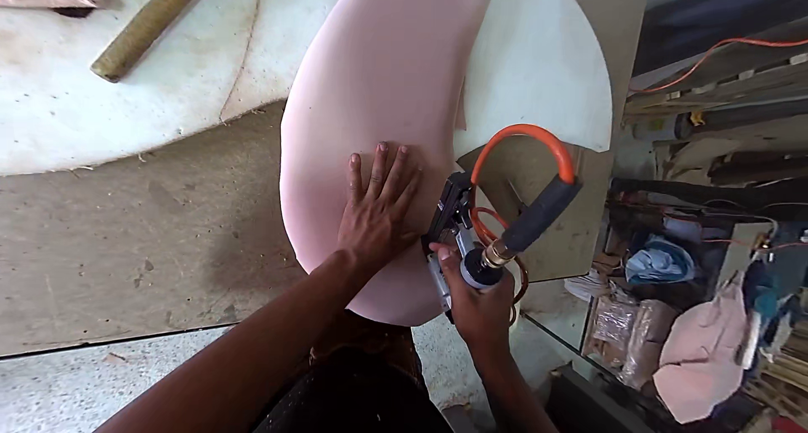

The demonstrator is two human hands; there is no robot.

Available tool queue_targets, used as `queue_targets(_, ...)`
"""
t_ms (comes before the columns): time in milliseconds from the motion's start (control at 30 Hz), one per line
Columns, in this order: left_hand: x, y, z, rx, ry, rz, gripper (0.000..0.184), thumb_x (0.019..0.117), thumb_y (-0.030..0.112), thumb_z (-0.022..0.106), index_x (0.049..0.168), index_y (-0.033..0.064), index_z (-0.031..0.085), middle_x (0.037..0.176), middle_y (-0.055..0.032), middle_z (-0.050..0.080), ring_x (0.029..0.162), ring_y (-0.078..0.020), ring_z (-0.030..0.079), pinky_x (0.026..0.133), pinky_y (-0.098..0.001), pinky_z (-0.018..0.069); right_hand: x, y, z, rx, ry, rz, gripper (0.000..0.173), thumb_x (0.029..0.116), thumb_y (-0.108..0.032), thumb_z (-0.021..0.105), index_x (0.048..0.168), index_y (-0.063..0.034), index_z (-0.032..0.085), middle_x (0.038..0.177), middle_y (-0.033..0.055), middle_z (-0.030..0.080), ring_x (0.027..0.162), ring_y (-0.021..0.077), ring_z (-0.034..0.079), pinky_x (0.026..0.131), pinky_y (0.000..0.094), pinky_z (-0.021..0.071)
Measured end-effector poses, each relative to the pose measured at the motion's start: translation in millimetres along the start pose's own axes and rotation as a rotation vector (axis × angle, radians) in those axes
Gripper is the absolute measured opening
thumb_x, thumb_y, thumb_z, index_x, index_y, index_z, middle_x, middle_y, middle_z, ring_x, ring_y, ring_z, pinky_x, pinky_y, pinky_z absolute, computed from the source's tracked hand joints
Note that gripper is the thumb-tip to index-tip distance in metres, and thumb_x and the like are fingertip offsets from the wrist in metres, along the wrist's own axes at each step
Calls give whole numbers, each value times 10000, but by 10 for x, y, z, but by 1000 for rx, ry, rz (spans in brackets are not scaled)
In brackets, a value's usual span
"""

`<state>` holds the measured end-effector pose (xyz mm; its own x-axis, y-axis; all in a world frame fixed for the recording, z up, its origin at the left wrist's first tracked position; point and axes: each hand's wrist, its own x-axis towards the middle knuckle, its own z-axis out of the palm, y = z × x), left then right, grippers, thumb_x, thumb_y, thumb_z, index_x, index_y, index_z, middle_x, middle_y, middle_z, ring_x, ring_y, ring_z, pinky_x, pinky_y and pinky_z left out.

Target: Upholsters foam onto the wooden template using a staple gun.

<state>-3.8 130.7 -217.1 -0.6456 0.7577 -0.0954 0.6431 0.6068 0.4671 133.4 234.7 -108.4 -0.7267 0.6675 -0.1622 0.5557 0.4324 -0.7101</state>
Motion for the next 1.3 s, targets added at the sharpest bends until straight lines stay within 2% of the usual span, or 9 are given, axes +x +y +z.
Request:
queue_targets(167, -18, -19, 5, -18, 2, 9, 1116, 760, 798, 631, 1656, 273, 225, 1742, -73, -37, 1580, -387, -118, 1198, -744, -85, 89, 43, -109, 180, -9, 151, 188, 962, -258, 680, 938, -74, 711, 939, 114, 778, 702, 238, 704, 644, 389, 582)
queue_targets(333, 8, -26, -20, -22, -12, 8, 1066, 806, 756, 630, 1659, 272, 212, 1742, -72, -42, 1579, -395, -118, 1202, -748, -70, 72, -31, 19, 101, 71, 138, 159, 944, -244, 682, 899, -94, 710, 885, 73, 783, 640, 209, 702, 589, 364, 585)
queue_targets(500, 11, -49, 10, -30, -15, 13, 1032, 834, 741, 600, 1661, 269, 202, 1742, -83, -30, 1579, -402, -105, 1189, -768, -52, 161, -6, 76, 159, 109, 167, 149, 957, -195, 672, 935, -50, 696, 883, 130, 777, 688, 265, 730, 632, 416, 611)
queue_targets(667, 18, -42, 12, -46, -33, 25, 1102, 796, 753, 626, 1667, 256, 169, 1739, -93, -61, 1572, -409, -136, 1174, -781, -77, -109, -73, 320, 74, 210, 102, 130, 943, -211, 695, 976, -86, 714, 908, 49, 779, 691, 180, 721, 611, 357, 612)
queue_targets(767, -7, -49, 3, -40, -33, 38, 1169, 754, 794, 629, 1669, 241, 157, 1736, -104, -73, 1568, -418, -147, 1170, -783, -89, -121, -84, 272, 58, 131, 96, 162, 948, -265, 712, 987, -111, 737, 929, 25, 780, 718, 164, 726, 634, 363, 620)
queue_targets(900, -16, -14, -15, -23, -29, 42, 1165, 758, 797, 629, 1669, 252, 151, 1735, -109, -79, 1567, -425, -144, 1170, -786, -84, 160, -38, -115, 111, -41, 172, 189, 961, -269, 684, 937, -83, 710, 858, 99, 754, 671, 237, 692, 620, 417, 583)
queue_targets(1000, 20, -1, -36, -13, -29, 16, 1171, 739, 784, 650, 1668, 266, 158, 1735, -105, -82, 1565, -428, -149, 1167, -786, -79, 216, -99, -179, -47, -127, 119, 174, 937, -324, 698, 991, -160, 724, 889, 4, 782, 685, 167, 723, 613, 385, 618)
queue_targets(1067, 17, 8, -16, -12, -36, 10, 1158, 748, 780, 645, 1667, 264, 164, 1735, -103, -86, 1564, -432, -151, 1157, -795, -83, 202, -121, -112, -77, -116, 101, 160, 920, -328, 712, 950, -172, 733, 861, -17, 779, 652, 147, 712, 582, 366, 609)
queue_targets(1300, 38, -37, 24, -43, -16, 8, 1103, 786, 710, 649, 1667, 257, 165, 1736, -109, -64, 1567, -431, -135, 1164, -798, -69, 330, -70, 62, 78, 6, 150, 159, 926, -234, 686, 968, -81, 694, 835, 97, 766, 703, 262, 744, 624, 428, 633)
